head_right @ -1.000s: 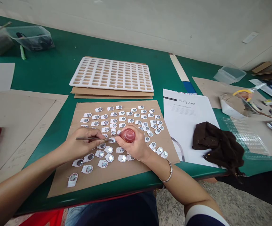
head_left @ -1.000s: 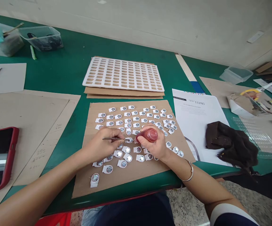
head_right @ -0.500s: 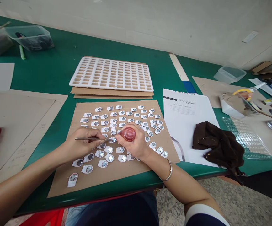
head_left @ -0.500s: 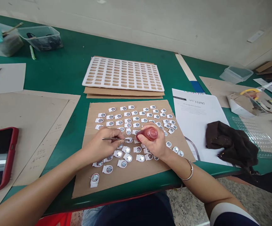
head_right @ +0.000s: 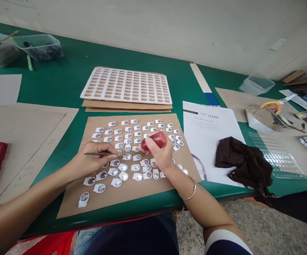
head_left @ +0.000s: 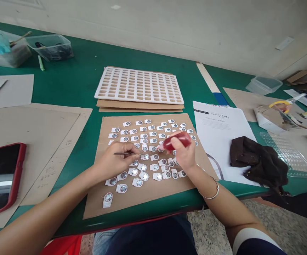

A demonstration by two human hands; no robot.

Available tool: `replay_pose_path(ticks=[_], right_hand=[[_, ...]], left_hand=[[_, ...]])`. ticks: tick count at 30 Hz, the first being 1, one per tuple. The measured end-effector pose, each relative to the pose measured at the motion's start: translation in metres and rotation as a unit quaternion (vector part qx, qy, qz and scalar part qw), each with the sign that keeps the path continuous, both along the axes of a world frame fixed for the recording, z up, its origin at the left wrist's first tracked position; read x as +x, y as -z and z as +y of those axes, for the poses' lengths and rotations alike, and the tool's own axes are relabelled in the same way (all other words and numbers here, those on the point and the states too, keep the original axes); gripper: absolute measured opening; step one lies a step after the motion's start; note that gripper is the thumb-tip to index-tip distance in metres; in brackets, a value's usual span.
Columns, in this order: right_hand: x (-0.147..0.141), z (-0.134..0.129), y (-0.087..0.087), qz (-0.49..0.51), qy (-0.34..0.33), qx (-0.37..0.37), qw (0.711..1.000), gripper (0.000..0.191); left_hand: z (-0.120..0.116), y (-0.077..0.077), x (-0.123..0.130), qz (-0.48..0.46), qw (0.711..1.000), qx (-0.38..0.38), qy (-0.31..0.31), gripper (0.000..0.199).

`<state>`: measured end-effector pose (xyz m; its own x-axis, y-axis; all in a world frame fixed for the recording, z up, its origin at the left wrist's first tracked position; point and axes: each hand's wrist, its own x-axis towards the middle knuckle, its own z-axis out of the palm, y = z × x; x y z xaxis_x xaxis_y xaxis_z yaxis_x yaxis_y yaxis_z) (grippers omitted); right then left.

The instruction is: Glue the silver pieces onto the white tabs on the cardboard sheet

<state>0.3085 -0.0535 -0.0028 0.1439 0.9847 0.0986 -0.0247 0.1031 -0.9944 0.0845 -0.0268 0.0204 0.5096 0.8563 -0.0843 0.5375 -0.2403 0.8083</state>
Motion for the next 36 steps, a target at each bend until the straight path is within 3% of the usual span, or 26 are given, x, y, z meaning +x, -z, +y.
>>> replay_pose_path(ticks=[3,6,10,13,27,30,36], right_hand=[[0.007,0.001,-0.01,0.07,0.025,-0.002,0.997,0.022],[0.008,-0.002,-0.016,0.086,-0.014,-0.039,0.995,0.023],[0.004,-0.005,-0.016,0.091,-0.061,-0.07,0.992,0.025],[0.002,-0.007,-0.014,0.083,-0.058,-0.061,0.993,0.025],[-0.005,-0.011,-0.012,0.072,-0.068,-0.027,0.995,0.023],[-0.008,-0.015,-0.016,0.042,-0.083,-0.041,0.995,0.025],[-0.023,-0.024,-0.028,-0.064,-0.103,-0.062,0.991,0.029]], left_hand=[[-0.007,-0.013,-0.005,0.006,1.0,0.025,0.016,0.014],[-0.019,-0.019,-0.013,0.027,0.997,0.045,0.049,0.015],[-0.035,-0.013,-0.019,0.063,0.995,0.043,0.07,0.019],[-0.042,-0.006,-0.019,0.07,0.994,0.041,0.071,0.02],[-0.048,0.008,-0.017,0.046,0.993,0.076,0.075,0.016],[-0.051,0.005,-0.016,0.021,0.989,0.102,0.101,0.017],[-0.063,0.003,-0.011,0.057,0.973,0.166,0.151,0.02]])
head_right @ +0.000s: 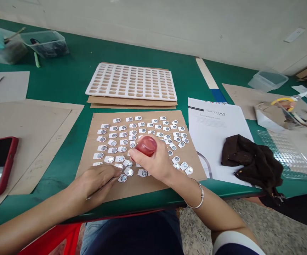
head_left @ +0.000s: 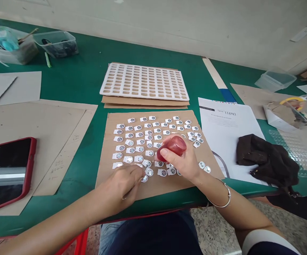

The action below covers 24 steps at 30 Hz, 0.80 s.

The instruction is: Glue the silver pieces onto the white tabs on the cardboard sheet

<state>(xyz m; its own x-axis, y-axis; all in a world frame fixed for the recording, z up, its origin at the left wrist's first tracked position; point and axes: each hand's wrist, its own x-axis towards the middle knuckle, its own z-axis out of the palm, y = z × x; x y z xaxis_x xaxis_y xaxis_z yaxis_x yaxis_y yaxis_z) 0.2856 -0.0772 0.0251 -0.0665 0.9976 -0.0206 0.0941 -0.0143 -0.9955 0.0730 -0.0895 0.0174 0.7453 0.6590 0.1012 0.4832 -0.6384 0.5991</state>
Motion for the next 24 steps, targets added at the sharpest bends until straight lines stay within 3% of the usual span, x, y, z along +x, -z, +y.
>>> replay_pose_path(ticks=[9,13,24], right_hand=[[-0.019,0.002,0.017,-0.107,0.005,0.105,0.989,0.021],[-0.019,0.003,0.021,-0.118,-0.004,0.11,0.987,0.021],[-0.022,0.004,0.025,-0.144,-0.008,0.12,0.982,0.021]], left_hand=[[-0.02,0.013,0.004,0.065,0.985,0.152,0.059,0.025],[-0.025,0.017,0.006,0.087,0.97,0.211,0.079,0.021],[-0.028,0.016,0.006,0.133,0.96,0.235,0.077,0.028]])
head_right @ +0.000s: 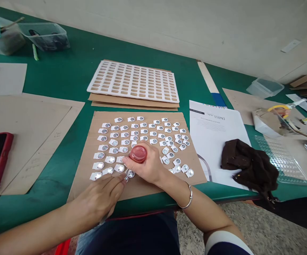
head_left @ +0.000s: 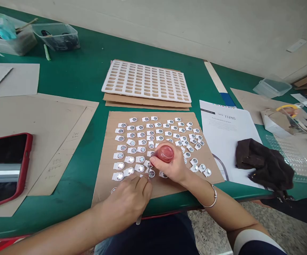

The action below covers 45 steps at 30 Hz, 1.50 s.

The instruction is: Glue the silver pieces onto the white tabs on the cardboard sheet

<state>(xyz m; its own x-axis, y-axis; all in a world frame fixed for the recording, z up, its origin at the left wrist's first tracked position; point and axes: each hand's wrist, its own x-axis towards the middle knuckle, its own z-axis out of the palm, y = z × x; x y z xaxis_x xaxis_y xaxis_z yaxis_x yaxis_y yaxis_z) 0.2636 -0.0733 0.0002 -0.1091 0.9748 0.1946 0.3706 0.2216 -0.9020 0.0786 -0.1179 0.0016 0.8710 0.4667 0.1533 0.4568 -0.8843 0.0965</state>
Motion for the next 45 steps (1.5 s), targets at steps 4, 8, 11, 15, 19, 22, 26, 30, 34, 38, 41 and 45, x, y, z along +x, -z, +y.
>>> replay_pose_path(ticks=[4,8,11,15,19,22,26,30,34,38,41,45], right_hand=[[0.0,0.0,0.0,0.004,0.0,-0.005,1.0,0.021],[0.001,0.0,0.001,0.01,-0.001,-0.005,1.0,0.021],[0.001,0.0,0.002,0.013,-0.002,-0.006,1.0,0.021],[0.001,0.0,0.001,0.01,-0.003,0.008,1.0,0.02],[0.001,0.001,0.002,0.012,-0.001,0.015,1.0,0.019],[0.001,0.002,0.003,0.017,0.004,0.025,1.0,0.019],[0.001,0.003,0.004,0.016,0.002,0.024,1.0,0.019],[0.002,0.003,0.005,0.009,0.011,0.03,0.999,0.019],[0.003,0.003,0.006,0.008,0.014,0.038,0.999,0.019],[0.004,0.004,0.007,0.003,0.015,0.045,0.999,0.02],[0.004,0.004,0.006,-0.001,0.015,0.052,0.999,0.02],[0.006,0.004,0.005,-0.009,0.014,0.058,0.998,0.019]], left_hand=[[0.001,-0.001,0.0,0.005,1.0,-0.004,0.005,0.023],[0.003,-0.001,0.001,0.001,1.0,-0.003,0.011,0.02],[0.003,-0.001,0.001,-0.005,1.0,0.0,0.012,0.02],[0.002,-0.001,0.0,-0.004,1.0,0.001,0.009,0.022],[0.002,-0.001,0.0,-0.006,1.0,0.0,0.007,0.022],[0.002,-0.001,-0.001,-0.015,1.0,0.001,0.01,0.022],[0.002,0.0,0.0,-0.021,1.0,0.006,0.007,0.019],[0.003,0.0,0.0,-0.027,1.0,0.005,0.011,0.016],[0.003,0.001,0.0,-0.033,0.999,-0.007,0.012,0.021],[0.005,0.0,0.0,-0.037,0.998,-0.053,0.003,0.021],[0.007,-0.002,-0.001,-0.046,0.996,-0.079,-0.009,0.026],[0.011,-0.003,-0.002,-0.061,0.991,-0.119,-0.024,0.026]])
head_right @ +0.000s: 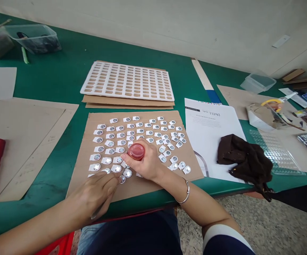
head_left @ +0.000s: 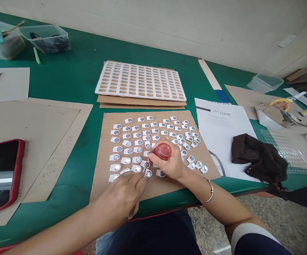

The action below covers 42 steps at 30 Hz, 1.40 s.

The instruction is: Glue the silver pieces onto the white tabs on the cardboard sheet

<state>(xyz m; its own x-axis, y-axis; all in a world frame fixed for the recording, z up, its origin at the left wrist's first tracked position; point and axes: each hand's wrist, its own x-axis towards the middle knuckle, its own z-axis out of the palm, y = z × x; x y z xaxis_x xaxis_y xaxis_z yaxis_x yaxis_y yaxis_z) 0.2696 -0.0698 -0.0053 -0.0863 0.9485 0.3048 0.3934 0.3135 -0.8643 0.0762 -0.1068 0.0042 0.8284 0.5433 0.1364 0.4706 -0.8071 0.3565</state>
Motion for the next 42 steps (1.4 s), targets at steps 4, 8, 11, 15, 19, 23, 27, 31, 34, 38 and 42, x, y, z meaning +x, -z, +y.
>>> replay_pose_path(ticks=[4,8,11,15,19,23,27,31,34,38,42], right_hand=[[0.001,-0.001,0.0,0.0,0.0,0.005,1.0,0.019],[0.003,-0.002,-0.001,-0.001,-0.002,0.005,1.0,0.018],[0.003,-0.003,-0.001,-0.008,-0.001,0.01,1.0,0.018],[0.005,-0.004,0.0,-0.007,0.0,0.026,1.0,0.018],[0.005,-0.004,-0.001,-0.011,0.002,0.028,1.0,0.018],[0.006,-0.005,-0.002,-0.017,-0.005,0.027,0.999,0.021],[0.006,-0.006,-0.002,-0.015,-0.01,0.036,0.999,0.02],[0.005,-0.008,-0.001,-0.007,-0.014,0.045,0.999,0.02],[0.005,-0.008,-0.001,-0.006,-0.015,0.047,0.999,0.021],[0.005,-0.008,-0.001,0.001,-0.017,0.055,0.998,0.02],[0.005,-0.008,-0.001,-0.001,-0.017,0.055,0.998,0.02]], left_hand=[[0.01,-0.007,0.0,0.02,0.998,-0.064,-0.016,0.021],[0.024,-0.021,0.002,0.034,0.986,-0.157,-0.035,0.019],[0.036,-0.028,0.003,0.035,0.977,-0.204,-0.057,0.019],[0.05,-0.032,0.005,0.022,0.971,-0.23,-0.069,0.02],[0.059,-0.029,0.004,0.002,0.961,-0.264,-0.086,0.018],[0.06,-0.025,-0.001,-0.019,0.949,-0.295,-0.112,0.014],[0.059,-0.023,-0.003,-0.03,0.943,-0.309,-0.117,0.014],[0.059,-0.022,-0.004,-0.025,0.942,-0.312,-0.117,0.015],[0.059,-0.023,-0.003,-0.022,0.944,-0.308,-0.117,0.016],[0.06,-0.025,-0.001,-0.022,0.946,-0.302,-0.118,0.016],[0.059,-0.025,-0.001,-0.024,0.945,-0.306,-0.114,0.015]])
